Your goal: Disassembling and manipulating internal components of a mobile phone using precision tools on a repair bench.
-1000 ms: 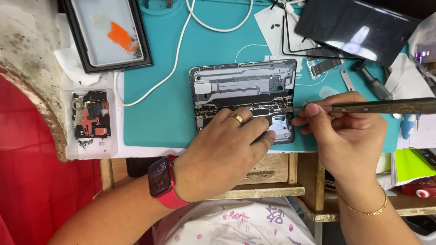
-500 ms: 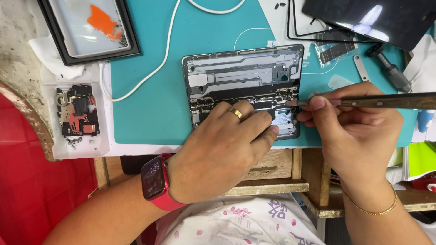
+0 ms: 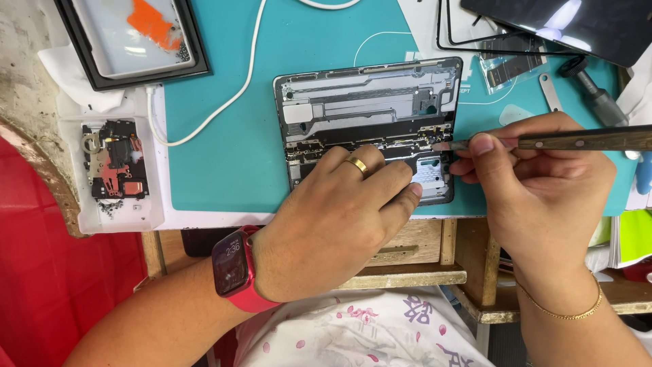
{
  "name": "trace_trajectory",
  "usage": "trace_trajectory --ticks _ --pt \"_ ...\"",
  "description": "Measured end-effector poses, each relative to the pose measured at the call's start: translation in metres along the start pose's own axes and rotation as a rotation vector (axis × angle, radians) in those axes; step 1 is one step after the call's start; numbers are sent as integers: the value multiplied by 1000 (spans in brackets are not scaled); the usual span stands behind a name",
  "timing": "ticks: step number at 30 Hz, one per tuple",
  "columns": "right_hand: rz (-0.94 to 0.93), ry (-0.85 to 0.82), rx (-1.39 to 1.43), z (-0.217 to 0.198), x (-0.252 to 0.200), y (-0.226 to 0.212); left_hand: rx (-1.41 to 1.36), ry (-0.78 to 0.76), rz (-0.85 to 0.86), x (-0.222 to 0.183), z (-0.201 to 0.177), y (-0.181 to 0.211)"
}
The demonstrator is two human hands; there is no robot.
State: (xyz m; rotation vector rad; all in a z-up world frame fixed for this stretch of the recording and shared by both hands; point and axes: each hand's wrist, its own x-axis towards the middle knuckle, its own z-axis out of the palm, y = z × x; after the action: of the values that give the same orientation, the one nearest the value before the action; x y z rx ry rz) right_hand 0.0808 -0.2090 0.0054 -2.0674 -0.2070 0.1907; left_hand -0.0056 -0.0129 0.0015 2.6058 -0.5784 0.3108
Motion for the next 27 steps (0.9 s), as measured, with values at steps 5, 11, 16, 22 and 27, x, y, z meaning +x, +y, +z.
trace_trajectory --ticks 5,11,16,22,27 --pt "14 -17 -5 -3 0 -1 3 15 6 0 0 0" --pt "-208 -93 -1 -47 -8 13 -76 -20 40 -2 -7 -9" --pt "-255 -14 -496 -81 -31 31 -118 -144 53 -11 -14 -8" --pt "-528 21 -1025 -78 -35 32 79 147 28 -22 -3 16" --pt "-494 -143 -567 -32 -20 -19 175 191 37 -25 4 21"
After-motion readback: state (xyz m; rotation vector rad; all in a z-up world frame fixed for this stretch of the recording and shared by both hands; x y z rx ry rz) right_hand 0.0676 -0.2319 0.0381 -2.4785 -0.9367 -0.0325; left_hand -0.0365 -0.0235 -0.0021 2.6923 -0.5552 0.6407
